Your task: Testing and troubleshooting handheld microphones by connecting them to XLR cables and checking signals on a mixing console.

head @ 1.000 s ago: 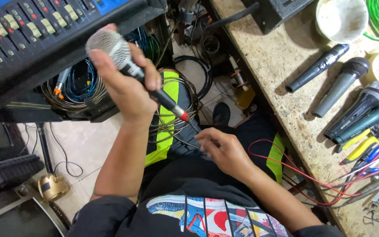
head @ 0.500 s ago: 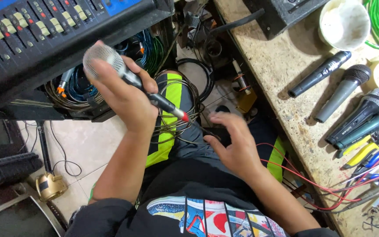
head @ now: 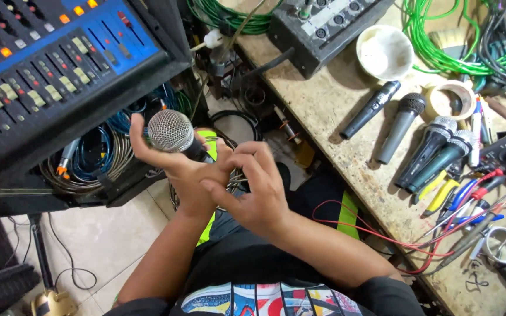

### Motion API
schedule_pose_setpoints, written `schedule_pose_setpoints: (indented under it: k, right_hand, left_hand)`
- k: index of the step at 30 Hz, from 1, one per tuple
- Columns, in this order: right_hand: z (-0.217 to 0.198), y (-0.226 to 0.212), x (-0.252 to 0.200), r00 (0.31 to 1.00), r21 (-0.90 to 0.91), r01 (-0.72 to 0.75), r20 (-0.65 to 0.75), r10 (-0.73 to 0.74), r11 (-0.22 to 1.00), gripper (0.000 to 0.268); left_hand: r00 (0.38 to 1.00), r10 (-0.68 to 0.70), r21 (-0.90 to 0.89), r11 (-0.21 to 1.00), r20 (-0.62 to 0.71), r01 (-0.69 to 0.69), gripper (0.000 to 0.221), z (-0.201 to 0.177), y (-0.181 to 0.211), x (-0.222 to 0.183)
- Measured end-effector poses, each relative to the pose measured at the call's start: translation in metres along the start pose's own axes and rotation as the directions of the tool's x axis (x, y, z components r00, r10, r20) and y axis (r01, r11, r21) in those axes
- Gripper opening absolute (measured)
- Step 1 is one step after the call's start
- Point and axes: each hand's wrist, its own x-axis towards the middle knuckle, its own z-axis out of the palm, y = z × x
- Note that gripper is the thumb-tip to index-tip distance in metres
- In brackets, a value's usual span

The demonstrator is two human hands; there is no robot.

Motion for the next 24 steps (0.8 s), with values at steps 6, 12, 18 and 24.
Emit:
schedule_pose_setpoints:
  k: [6,12,18,24]
  right_hand:
    - [-0.002,0.002,0.009,0.986,0.115,-0.162,0.067,0.155,0.98,0.049]
    - [0.002,0.005,-0.003,0.975,0.131,-0.202,-0.068,0.212,0.971,0.033]
    - [0.015,0.034,-0.019,0.939,0.234,-0.33,-0.019,0.344,0.915,0.045]
    - [0.017,0.039,-0.027,0.954,0.415,-0.283,0.033,0.297,0.864,0.046]
  left_hand:
    - [0.99,0.052,0.093,0.995,-0.133,-0.04,0.1,0.003,-0.009,-0.001]
    - [0.962,0.16,0.128,0.983,-0.221,-0.134,0.109,0.017,-0.047,-0.015]
    - [0.934,0.223,0.183,0.967,-0.279,-0.176,0.107,0.023,-0.061,-0.022]
    - [0.93,0.223,0.22,0.962,-0.29,-0.162,0.102,0.026,-0.066,-0.029]
